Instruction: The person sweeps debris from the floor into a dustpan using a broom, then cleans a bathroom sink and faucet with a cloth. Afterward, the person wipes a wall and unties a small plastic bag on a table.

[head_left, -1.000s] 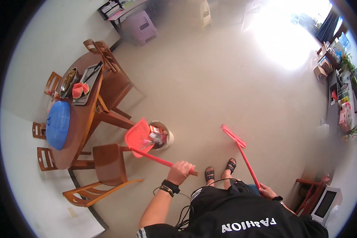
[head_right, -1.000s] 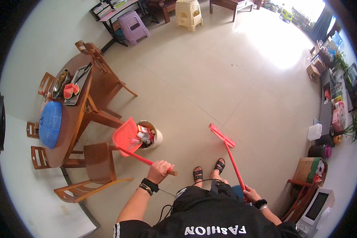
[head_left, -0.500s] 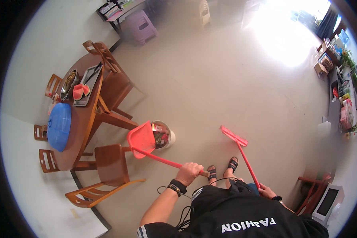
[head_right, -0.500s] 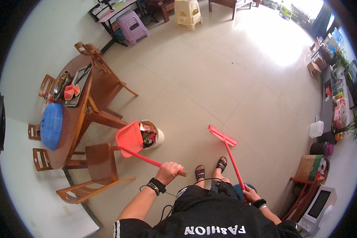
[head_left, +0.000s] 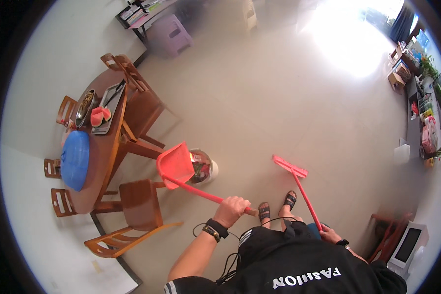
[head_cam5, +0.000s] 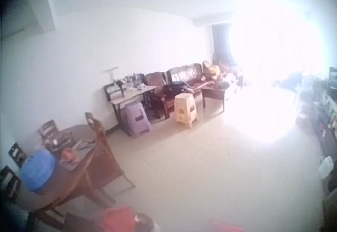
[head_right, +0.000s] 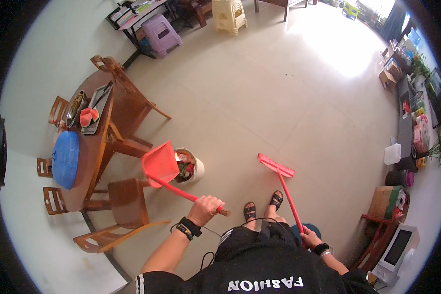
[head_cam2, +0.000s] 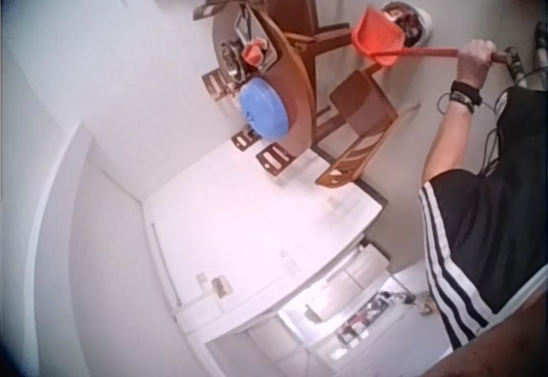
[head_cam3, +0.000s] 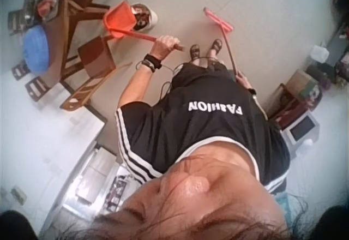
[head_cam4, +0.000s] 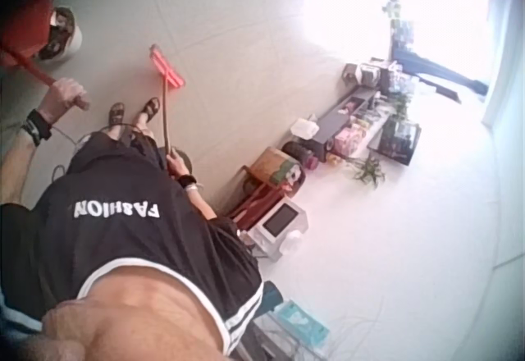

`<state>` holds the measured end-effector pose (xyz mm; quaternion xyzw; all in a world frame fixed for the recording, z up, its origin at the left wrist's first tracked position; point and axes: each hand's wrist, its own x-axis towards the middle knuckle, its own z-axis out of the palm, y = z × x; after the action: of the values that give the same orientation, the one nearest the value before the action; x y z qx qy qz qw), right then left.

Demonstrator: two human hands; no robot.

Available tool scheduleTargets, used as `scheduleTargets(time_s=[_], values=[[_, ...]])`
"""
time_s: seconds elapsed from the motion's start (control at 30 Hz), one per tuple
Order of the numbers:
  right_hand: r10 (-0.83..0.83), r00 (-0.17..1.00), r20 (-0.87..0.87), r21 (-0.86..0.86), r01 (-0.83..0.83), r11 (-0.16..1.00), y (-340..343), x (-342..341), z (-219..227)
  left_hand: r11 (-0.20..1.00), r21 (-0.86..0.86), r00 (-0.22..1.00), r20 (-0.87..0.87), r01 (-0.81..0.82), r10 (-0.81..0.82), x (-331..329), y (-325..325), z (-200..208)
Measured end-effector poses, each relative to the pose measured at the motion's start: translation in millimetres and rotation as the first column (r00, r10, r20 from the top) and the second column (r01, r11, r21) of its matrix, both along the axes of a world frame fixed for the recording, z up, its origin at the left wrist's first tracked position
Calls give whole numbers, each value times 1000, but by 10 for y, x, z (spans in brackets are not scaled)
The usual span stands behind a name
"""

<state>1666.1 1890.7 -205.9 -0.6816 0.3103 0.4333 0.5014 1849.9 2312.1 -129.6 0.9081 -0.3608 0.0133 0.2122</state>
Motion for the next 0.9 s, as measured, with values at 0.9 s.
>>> scheduleTargets(time_s=[0.9], values=[[-90, 938, 336, -187, 160, 969, -9, 576, -110, -34, -896, 518, -287, -443, 806, 538, 733, 2160]])
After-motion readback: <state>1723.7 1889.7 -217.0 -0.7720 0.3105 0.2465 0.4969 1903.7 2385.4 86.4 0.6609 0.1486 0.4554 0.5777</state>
